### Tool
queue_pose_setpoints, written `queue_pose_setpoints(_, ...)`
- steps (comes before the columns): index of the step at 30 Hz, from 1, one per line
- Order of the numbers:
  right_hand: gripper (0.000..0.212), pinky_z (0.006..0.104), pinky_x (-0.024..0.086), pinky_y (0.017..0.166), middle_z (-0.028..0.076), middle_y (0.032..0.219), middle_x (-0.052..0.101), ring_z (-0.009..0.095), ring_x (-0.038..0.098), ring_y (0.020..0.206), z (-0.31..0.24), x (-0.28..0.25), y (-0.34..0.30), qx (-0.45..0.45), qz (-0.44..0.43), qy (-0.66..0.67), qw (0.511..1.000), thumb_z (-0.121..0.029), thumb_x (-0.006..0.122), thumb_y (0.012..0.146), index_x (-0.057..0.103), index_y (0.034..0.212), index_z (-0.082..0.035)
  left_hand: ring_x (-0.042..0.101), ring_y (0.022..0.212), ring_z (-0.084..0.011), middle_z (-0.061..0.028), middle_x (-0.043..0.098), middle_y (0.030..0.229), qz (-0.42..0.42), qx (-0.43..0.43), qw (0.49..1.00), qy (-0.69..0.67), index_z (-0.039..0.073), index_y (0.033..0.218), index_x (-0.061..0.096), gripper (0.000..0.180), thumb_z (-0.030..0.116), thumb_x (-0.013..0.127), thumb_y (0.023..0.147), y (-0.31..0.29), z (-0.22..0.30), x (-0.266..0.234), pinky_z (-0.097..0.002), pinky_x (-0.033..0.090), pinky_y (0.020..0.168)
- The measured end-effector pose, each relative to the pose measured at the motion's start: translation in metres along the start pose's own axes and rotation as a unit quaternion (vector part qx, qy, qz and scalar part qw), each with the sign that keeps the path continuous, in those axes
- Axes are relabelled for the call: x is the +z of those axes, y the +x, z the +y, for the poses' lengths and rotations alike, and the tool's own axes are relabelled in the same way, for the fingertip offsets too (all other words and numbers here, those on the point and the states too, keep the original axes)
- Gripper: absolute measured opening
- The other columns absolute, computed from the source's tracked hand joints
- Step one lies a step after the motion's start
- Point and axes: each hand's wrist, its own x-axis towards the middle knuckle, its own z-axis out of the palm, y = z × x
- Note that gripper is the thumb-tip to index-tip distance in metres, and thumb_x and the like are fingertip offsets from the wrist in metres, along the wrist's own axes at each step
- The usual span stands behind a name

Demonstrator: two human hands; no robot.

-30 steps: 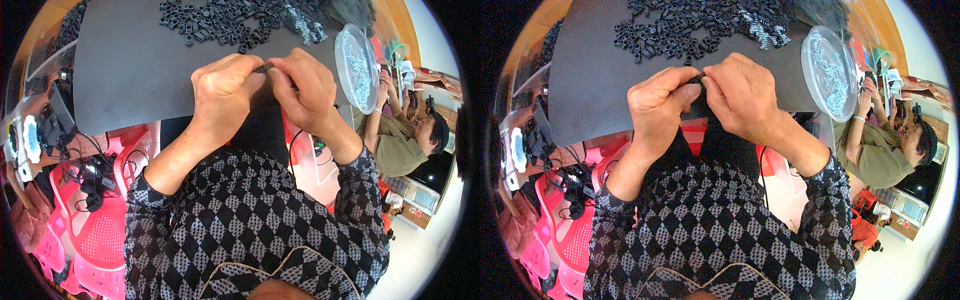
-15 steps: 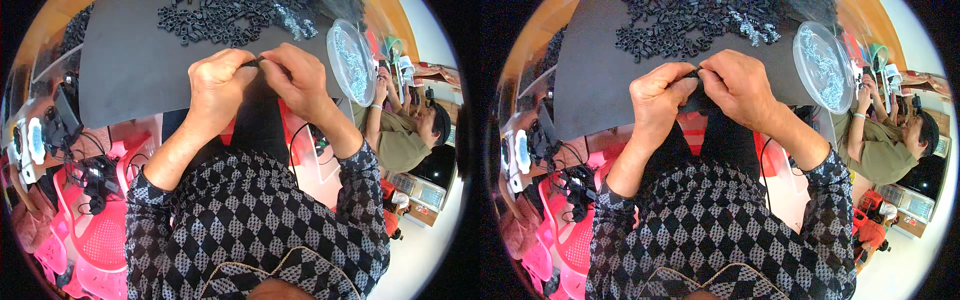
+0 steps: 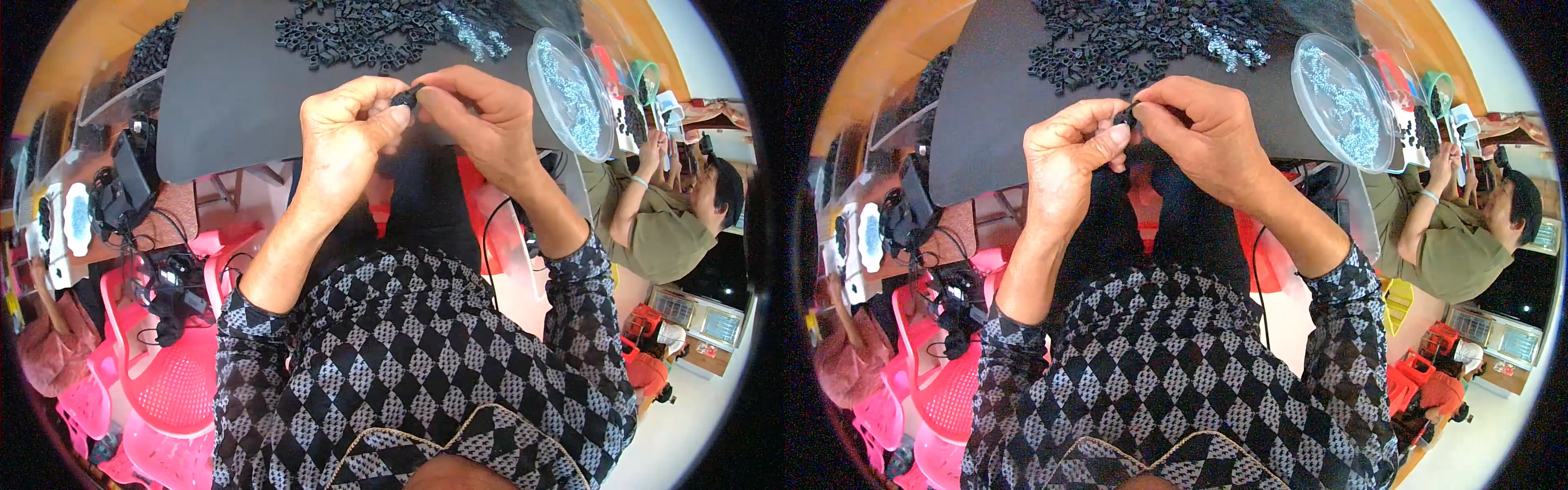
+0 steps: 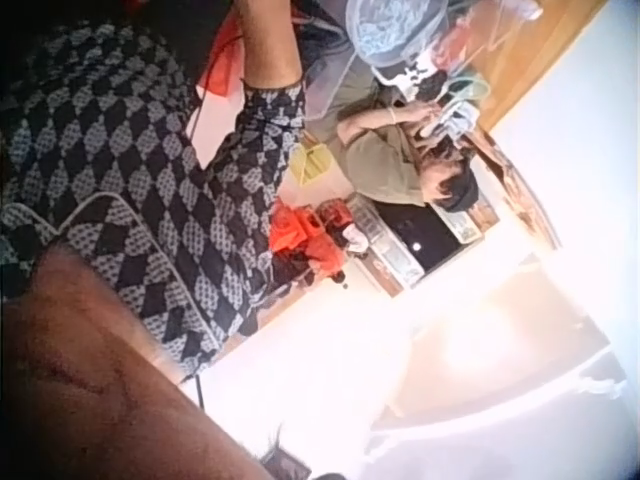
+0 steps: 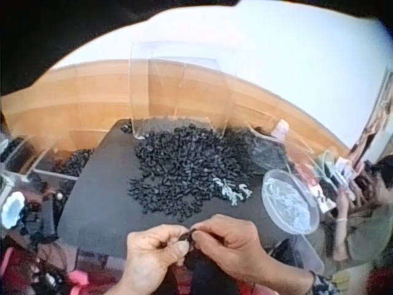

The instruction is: Assembling small black plastic components by hand at a workstation.

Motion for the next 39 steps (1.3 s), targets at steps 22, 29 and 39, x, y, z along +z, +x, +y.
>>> queue_pose_setpoints(22,0.013,0.0208,0.045,0.059,0.002,0.068,0.061,0.006,0.056,0.065,-0.009,-0.006,0.028,-0.03,-0.083,-0.067,0.994,-0.008,0.058,0.086,0.065,0.089,0.003,0.057,0.057,-0.0087,-0.0083,0.066,0.077,-0.001,0.005,0.998,-0.057,-0.005,0.097,0.065,0.014,0.002,0.059,0.087,0.012,0.006,-0.009,-0.0204,0.047,0.049)
queue_pose_setpoints(29,0.014,0.0234,0.043,0.053,0.004,0.063,0.058,0.007,0.054,0.058,-0.009,-0.004,0.032,-0.083,-0.078,-0.134,0.984,-0.01,0.059,0.085,0.063,0.087,0.003,0.057,0.058,-0.0063,-0.0049,0.065,0.075,0.011,0.027,1.0,0.007,-0.003,0.097,0.065,0.013,0.002,0.061,0.085,0.009,0.006,-0.011,-0.0186,0.046,0.049)
queue_pose_setpoints(39,0.016,0.0382,0.048,0.054,0.017,0.062,0.059,0.033,0.061,0.059,0.0,0.009,0.032,-0.138,-0.031,-0.123,0.982,-0.016,0.059,0.08,0.064,0.075,-0.002,0.056,0.057,-0.0056,-0.0028,0.064,0.071,0.032,0.026,0.999,0.032,-0.002,0.094,0.066,0.012,0.001,0.063,0.083,0.006,0.005,-0.016,-0.0184,0.045,0.048)
